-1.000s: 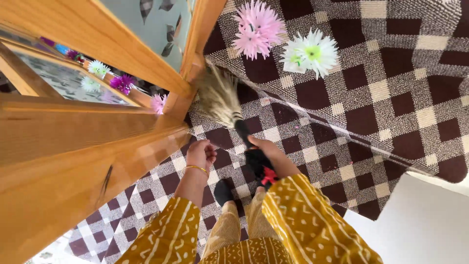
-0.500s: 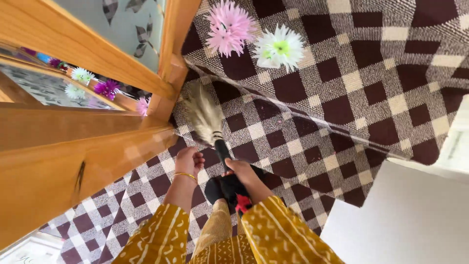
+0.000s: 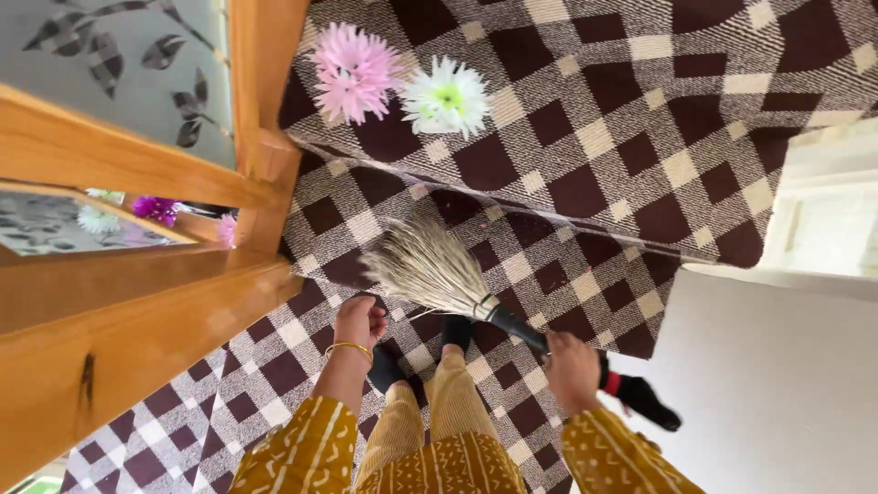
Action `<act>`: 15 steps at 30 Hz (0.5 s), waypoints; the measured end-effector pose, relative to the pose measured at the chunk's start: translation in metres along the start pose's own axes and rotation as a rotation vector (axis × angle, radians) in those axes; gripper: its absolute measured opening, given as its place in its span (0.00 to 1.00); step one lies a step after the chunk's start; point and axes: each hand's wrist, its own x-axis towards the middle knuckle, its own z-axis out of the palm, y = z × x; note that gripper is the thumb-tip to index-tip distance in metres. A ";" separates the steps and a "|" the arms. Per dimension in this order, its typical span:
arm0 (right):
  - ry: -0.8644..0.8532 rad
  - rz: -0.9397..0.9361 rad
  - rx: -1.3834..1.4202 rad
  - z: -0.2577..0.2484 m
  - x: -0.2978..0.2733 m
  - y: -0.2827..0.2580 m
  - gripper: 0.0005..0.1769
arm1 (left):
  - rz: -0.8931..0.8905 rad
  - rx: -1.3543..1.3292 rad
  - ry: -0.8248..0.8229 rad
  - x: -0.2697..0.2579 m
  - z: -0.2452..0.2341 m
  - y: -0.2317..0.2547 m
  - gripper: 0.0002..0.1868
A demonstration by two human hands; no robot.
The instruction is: Sweep the carpeted stairs using a hand broom.
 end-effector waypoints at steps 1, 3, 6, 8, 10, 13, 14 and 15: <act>0.000 0.007 0.000 -0.015 0.003 0.016 0.24 | -0.003 0.005 -0.004 -0.002 0.006 0.000 0.11; 0.200 -0.073 -0.010 -0.046 0.007 0.049 0.24 | 0.017 0.030 -0.003 -0.007 0.017 -0.001 0.12; 0.350 -0.083 -0.121 -0.101 0.033 0.097 0.27 | 0.025 0.027 -0.046 -0.020 0.036 0.008 0.11; 0.359 -0.097 -0.108 -0.127 0.071 0.142 0.26 | 0.037 0.026 -0.056 -0.021 0.046 0.010 0.11; 0.369 -0.120 -0.097 -0.155 0.113 0.184 0.25 | 0.051 0.018 -0.064 -0.019 0.055 0.012 0.10; 0.364 -0.222 -0.112 -0.198 0.173 0.224 0.27 | 0.036 0.036 -0.071 -0.011 0.069 0.011 0.10; 0.380 -0.203 -0.194 -0.215 0.189 0.224 0.27 | 0.039 0.021 -0.063 -0.007 0.074 0.009 0.10; 0.395 -0.191 -0.274 -0.232 0.208 0.221 0.27 | 0.043 0.003 -0.050 -0.003 0.078 0.008 0.10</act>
